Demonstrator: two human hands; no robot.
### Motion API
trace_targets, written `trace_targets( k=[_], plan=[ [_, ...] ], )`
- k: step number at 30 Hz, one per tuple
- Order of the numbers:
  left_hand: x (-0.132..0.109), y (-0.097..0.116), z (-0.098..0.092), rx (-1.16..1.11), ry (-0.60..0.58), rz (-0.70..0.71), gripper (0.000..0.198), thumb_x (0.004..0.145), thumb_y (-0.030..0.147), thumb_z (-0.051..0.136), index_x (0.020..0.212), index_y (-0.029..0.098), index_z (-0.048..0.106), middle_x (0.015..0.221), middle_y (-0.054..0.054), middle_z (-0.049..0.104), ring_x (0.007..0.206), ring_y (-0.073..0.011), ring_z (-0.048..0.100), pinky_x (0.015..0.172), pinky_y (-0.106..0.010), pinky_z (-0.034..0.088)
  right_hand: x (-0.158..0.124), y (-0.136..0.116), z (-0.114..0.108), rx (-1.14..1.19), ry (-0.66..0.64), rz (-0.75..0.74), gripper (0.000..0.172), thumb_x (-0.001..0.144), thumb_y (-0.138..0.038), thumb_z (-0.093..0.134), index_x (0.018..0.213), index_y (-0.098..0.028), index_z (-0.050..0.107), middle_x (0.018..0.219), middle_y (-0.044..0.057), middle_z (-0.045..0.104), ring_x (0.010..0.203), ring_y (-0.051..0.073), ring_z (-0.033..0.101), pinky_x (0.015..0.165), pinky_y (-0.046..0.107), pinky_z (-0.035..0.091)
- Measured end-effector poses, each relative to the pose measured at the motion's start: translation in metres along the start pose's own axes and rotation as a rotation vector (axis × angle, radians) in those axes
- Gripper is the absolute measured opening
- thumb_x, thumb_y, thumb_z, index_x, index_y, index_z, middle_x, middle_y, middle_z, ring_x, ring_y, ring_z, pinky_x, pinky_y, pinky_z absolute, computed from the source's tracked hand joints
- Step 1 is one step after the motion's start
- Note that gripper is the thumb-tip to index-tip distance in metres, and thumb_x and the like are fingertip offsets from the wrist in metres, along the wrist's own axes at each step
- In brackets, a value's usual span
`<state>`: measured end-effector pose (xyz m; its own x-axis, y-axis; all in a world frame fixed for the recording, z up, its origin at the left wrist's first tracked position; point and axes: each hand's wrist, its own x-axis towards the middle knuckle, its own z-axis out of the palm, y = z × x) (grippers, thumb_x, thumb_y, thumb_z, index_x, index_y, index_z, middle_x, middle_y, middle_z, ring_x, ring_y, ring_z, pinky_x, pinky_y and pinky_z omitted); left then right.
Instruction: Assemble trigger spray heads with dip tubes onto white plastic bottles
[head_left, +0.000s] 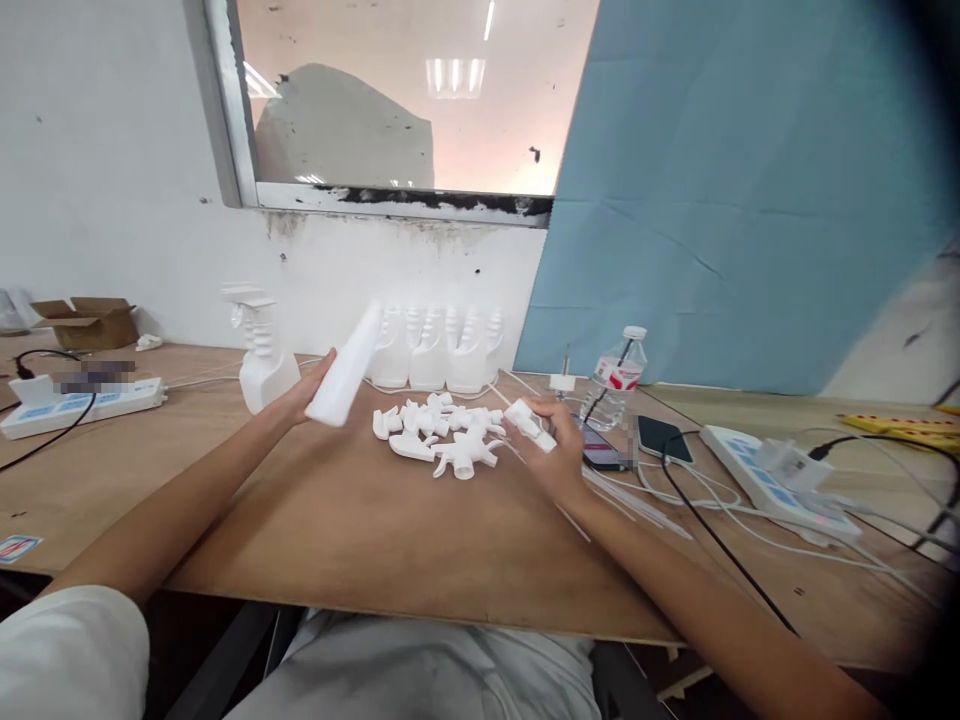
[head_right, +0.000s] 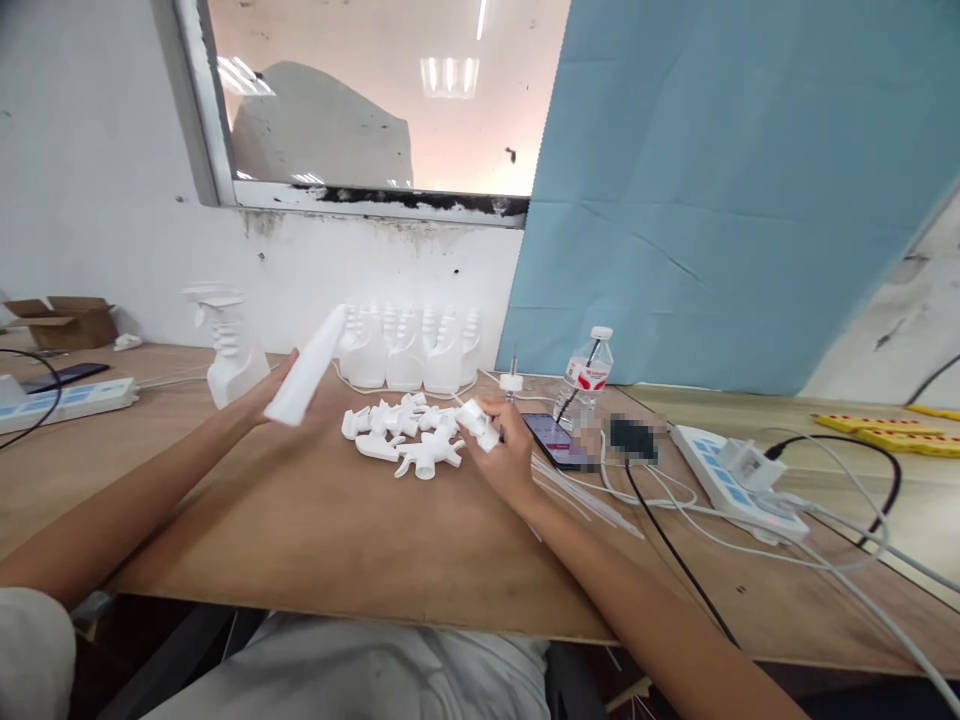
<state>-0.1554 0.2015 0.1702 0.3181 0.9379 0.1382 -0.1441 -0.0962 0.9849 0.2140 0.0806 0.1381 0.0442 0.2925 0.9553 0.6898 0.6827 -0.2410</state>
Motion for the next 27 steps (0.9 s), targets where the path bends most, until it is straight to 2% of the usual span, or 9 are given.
trace_targets(
  k=[3, 5, 8, 10, 13, 16, 20, 23, 27],
  plan=[
    [0.034, 0.003, 0.032, -0.012, -0.013, 0.109, 0.052, 0.078, 0.057, 0.065, 0.110, 0.017, 0.057, 0.101, -0.011, 0.067, 0.085, -0.0212, 0.066, 0.069, -0.030, 0.057, 0.008, 0.013, -0.003, -0.034, 0.109, 0.103, 0.026, 0.076, -0.030, 0.071, 0.096, -0.019, 0.059, 0.094, 0.005, 0.065, 0.086, 0.020, 0.062, 0.075, 0.034, 0.050],
    [0.056, 0.004, 0.058, 0.101, -0.008, 0.141, 0.060, 0.071, 0.047, 0.076, 0.116, 0.017, 0.051, 0.111, -0.012, 0.064, 0.090, -0.0223, 0.066, 0.071, -0.033, 0.058, 0.014, 0.021, -0.008, -0.052, 0.172, 0.163, 0.026, 0.075, -0.032, 0.071, 0.093, -0.018, 0.059, 0.090, 0.004, 0.064, 0.082, 0.019, 0.060, 0.074, 0.032, 0.049],
    [0.085, -0.003, 0.102, 0.319, -0.022, 0.141, 0.075, 0.066, 0.044, 0.081, 0.124, 0.017, 0.042, 0.115, -0.015, 0.061, 0.089, -0.0241, 0.066, 0.067, -0.034, 0.059, 0.019, 0.031, -0.014, -0.038, 0.235, 0.263, 0.028, 0.074, -0.034, 0.072, 0.092, -0.017, 0.059, 0.085, 0.002, 0.063, 0.076, 0.017, 0.059, 0.072, 0.031, 0.047],
    [0.102, -0.013, 0.134, 0.481, -0.014, 0.157, 0.078, 0.064, 0.043, 0.082, 0.125, 0.015, 0.042, 0.121, -0.018, 0.057, 0.091, -0.0259, 0.065, 0.062, -0.032, 0.058, 0.020, 0.037, -0.016, -0.025, 0.259, 0.317, 0.029, 0.073, -0.035, 0.072, 0.092, -0.017, 0.059, 0.084, 0.002, 0.062, 0.074, 0.017, 0.058, 0.071, 0.030, 0.047],
    [0.124, -0.031, 0.178, 0.630, -0.028, 0.177, 0.070, 0.071, 0.042, 0.077, 0.125, 0.015, 0.042, 0.124, -0.018, 0.056, 0.091, -0.0245, 0.065, 0.063, -0.030, 0.056, 0.019, 0.043, -0.017, -0.031, 0.262, 0.342, 0.031, 0.072, -0.035, 0.073, 0.091, -0.016, 0.059, 0.085, 0.003, 0.063, 0.074, 0.017, 0.058, 0.069, 0.030, 0.046],
    [0.139, -0.047, 0.208, 0.687, -0.035, 0.180, 0.064, 0.073, 0.038, 0.076, 0.122, 0.013, 0.044, 0.120, -0.018, 0.059, 0.096, -0.0256, 0.064, 0.073, -0.032, 0.054, 0.018, 0.044, -0.015, -0.023, 0.247, 0.346, 0.031, 0.072, -0.035, 0.073, 0.092, -0.016, 0.059, 0.087, 0.004, 0.064, 0.076, 0.018, 0.059, 0.071, 0.032, 0.047],
    [0.145, -0.058, 0.226, 0.777, -0.009, 0.188, 0.057, 0.075, 0.037, 0.074, 0.117, 0.012, 0.046, 0.119, -0.021, 0.059, 0.112, -0.0301, 0.057, 0.089, -0.035, 0.045, 0.018, 0.042, -0.015, -0.038, 0.238, 0.348, 0.032, 0.073, -0.038, 0.072, 0.093, -0.015, 0.059, 0.086, 0.004, 0.063, 0.077, 0.019, 0.058, 0.073, 0.033, 0.047],
    [0.144, -0.059, 0.226, 0.815, 0.002, 0.182, 0.054, 0.076, 0.038, 0.072, 0.115, 0.011, 0.046, 0.120, -0.023, 0.058, 0.114, -0.0317, 0.056, 0.090, -0.036, 0.043, 0.019, 0.041, -0.016, -0.036, 0.252, 0.350, 0.034, 0.073, -0.038, 0.072, 0.094, -0.015, 0.059, 0.087, 0.004, 0.063, 0.076, 0.018, 0.058, 0.072, 0.032, 0.047],
    [0.140, -0.050, 0.221, 0.807, -0.003, 0.187, 0.058, 0.070, 0.037, 0.078, 0.112, 0.010, 0.048, 0.120, -0.023, 0.058, 0.114, -0.0326, 0.056, 0.091, -0.036, 0.042, 0.022, 0.042, -0.016, -0.042, 0.328, 0.368, 0.035, 0.072, -0.037, 0.072, 0.095, -0.015, 0.058, 0.087, 0.005, 0.062, 0.074, 0.017, 0.057, 0.070, 0.032, 0.047]
  ],
)
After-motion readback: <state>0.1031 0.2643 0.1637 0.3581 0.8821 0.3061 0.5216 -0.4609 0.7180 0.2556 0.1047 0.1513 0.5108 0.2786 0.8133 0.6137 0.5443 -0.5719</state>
